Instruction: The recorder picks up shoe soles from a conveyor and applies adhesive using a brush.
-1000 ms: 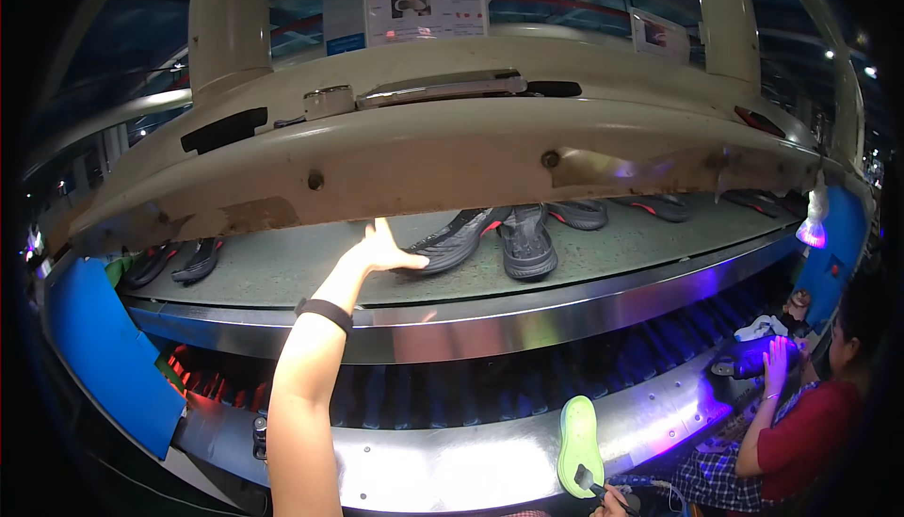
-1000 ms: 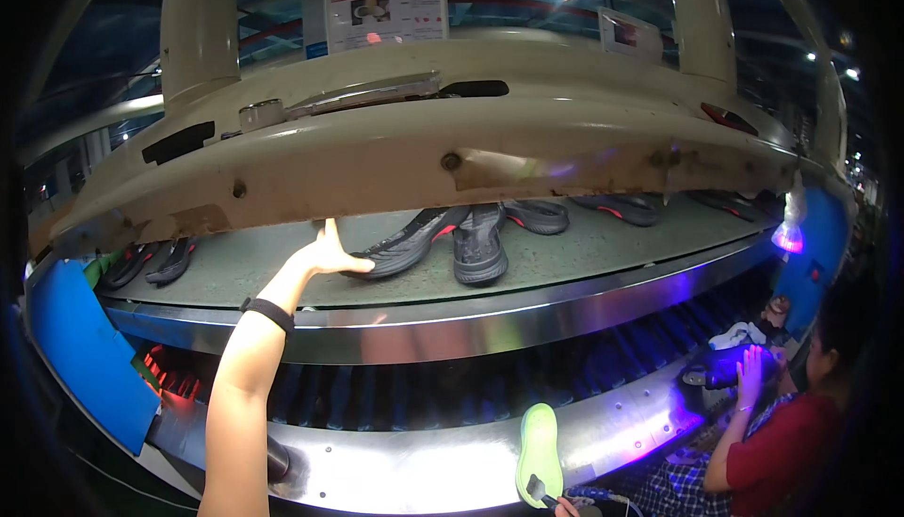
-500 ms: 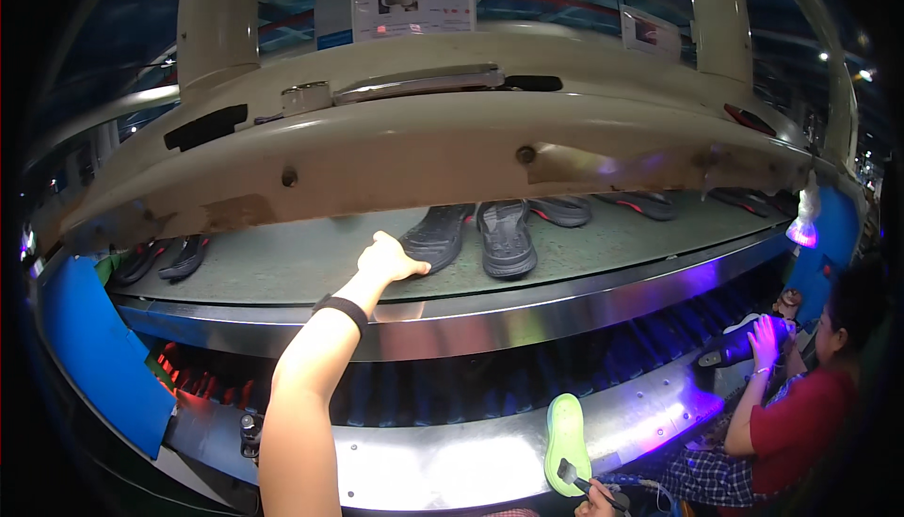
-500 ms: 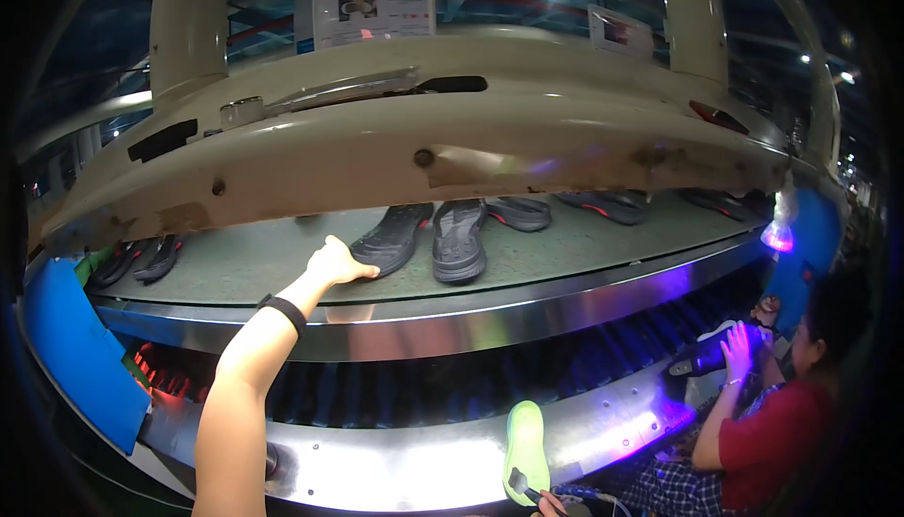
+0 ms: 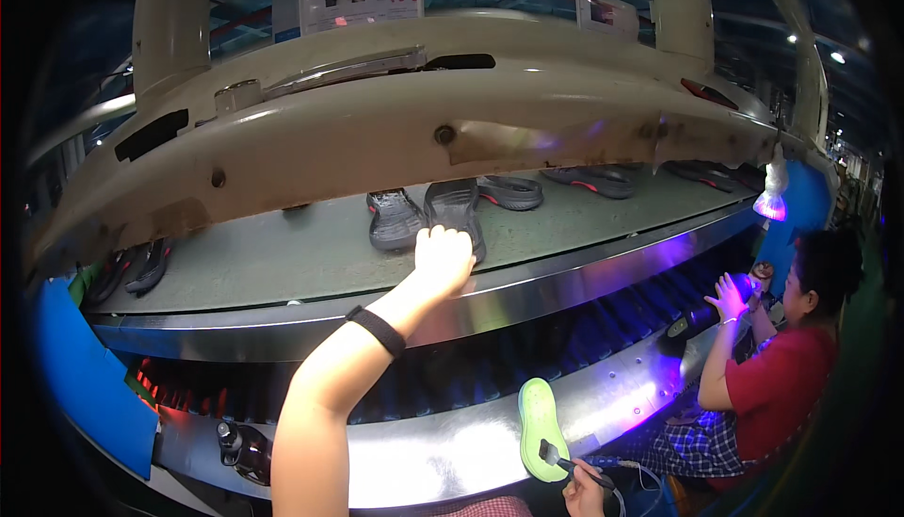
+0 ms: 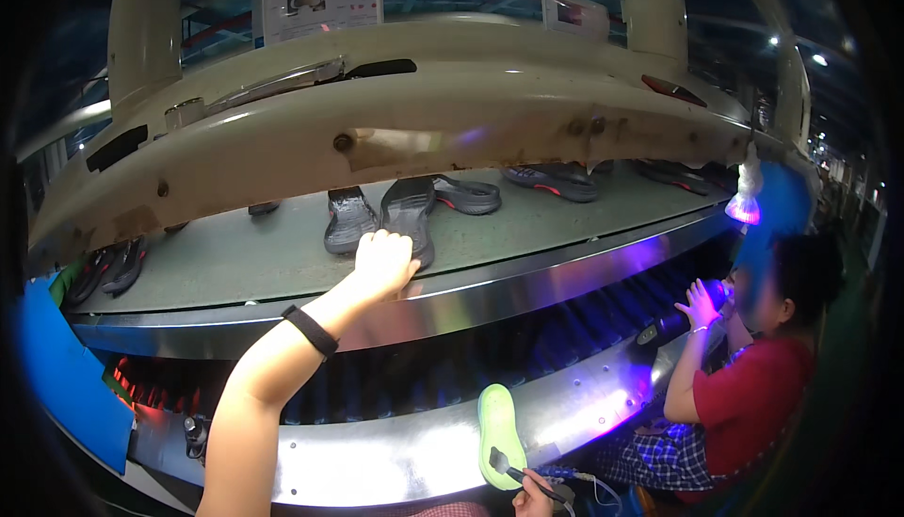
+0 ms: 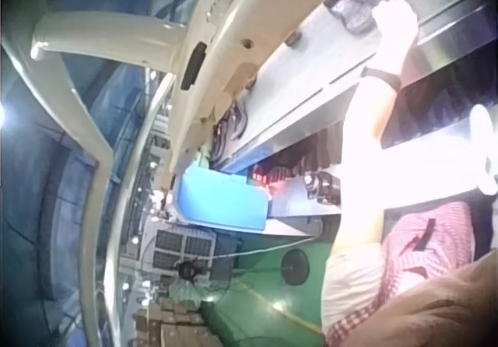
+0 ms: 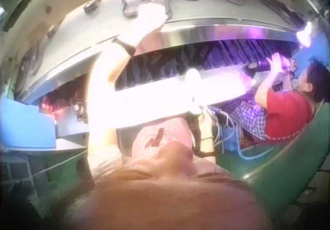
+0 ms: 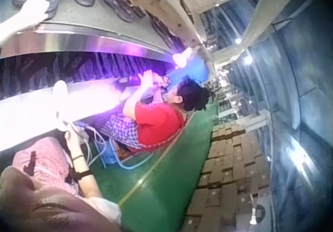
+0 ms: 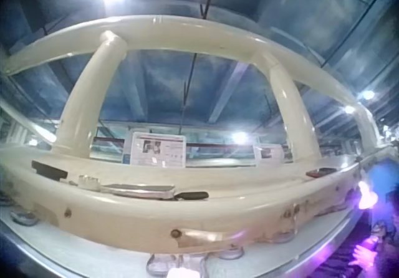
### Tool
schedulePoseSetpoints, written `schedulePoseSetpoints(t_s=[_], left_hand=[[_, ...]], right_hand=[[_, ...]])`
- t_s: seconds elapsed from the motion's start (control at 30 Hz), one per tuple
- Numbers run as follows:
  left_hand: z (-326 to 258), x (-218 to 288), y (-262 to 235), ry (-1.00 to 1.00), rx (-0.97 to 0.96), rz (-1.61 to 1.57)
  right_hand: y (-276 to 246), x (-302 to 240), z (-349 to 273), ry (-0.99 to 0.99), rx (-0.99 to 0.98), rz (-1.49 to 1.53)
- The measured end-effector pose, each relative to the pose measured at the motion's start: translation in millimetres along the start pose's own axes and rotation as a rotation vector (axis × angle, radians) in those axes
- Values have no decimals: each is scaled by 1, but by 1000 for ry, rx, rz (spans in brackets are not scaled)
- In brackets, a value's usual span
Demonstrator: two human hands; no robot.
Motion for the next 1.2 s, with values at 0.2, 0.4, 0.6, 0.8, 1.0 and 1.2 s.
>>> schedulePoseSetpoints(t_s=[0.2,0.4,0.6,0.8,1.0,1.2], left_hand=[[-34,37,-25,178,471,-594],[-118,78,-7,-721,995,-1847],[-153,46,11,-501,-93,-2682],[-274,62,-10,-477,-328,-2771],[-357,76,35,-672,-667,-2754],[-398,103,61,-797,-253,-2900]], right_hand=[[-12,-31,3,820,-32,875],[13,1,3,952,-109,1061],[20,39,5,843,-136,1099],[2,12,14,705,-134,1158],[-5,-44,24,592,-248,1137],[14,-117,8,432,-628,1184]])
Point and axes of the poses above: each hand's wrist, its own z-axis towards the middle knuckle, its own y-axis out of the palm, x = y × z, the point moved 1 cm from there along z, towards the middle knuckle, and after that the axes turned 10 degrees about -z, right-handed, at the moved point
